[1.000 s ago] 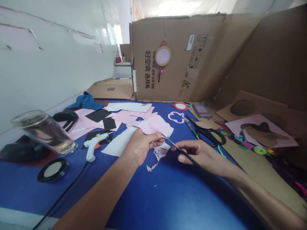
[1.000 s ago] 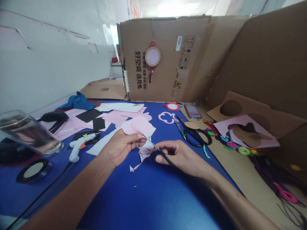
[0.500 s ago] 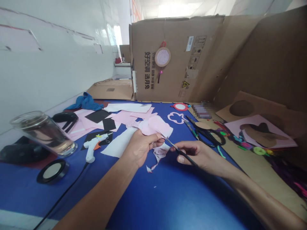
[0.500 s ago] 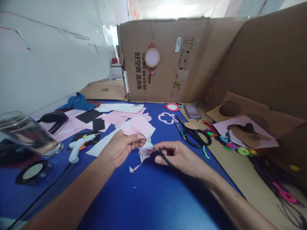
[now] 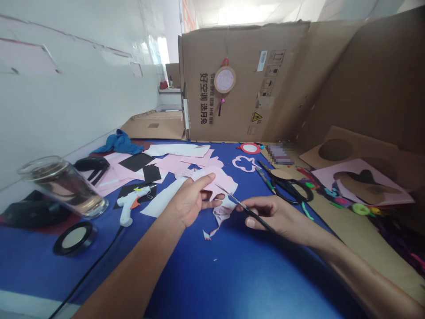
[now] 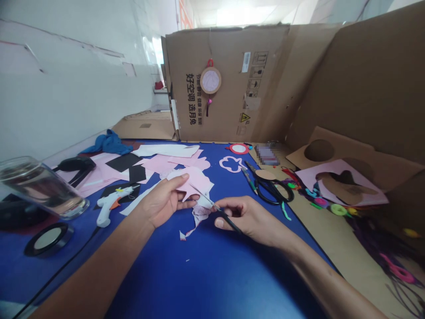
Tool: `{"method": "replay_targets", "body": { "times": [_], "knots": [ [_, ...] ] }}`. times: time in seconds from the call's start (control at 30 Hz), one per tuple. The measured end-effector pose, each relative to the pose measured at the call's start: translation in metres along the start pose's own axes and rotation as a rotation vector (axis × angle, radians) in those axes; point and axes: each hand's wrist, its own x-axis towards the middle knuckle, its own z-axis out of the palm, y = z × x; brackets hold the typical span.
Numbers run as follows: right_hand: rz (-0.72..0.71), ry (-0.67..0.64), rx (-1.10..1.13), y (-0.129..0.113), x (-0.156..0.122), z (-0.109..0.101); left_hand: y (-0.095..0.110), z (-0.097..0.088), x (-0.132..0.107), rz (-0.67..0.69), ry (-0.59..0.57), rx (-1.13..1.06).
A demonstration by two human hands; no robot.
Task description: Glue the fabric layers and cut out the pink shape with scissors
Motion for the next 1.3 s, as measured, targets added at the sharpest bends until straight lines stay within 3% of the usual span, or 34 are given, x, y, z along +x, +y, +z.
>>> {"method": "replay_targets", "body": {
  "times": [0.3, 0.87, 1.3],
  "knots": [
    [-0.006, 0.004, -0.038, -0.002, -0.002, -0.002, 0.004, 0.000, 0.000, -0.012, 0.021, -0.016],
    [-0.011, 0.026, -0.012, -0.002, 0.001, -0.003, -0.003, -0.003, 0.003, 0.004, -0.049, -0.011],
    [-0.021, 0.024, 0.007, -0.002, -0.001, -0.003, -0.012, 0.000, 0.002, 0.091, -0.085, -0.065]
  ]
}}
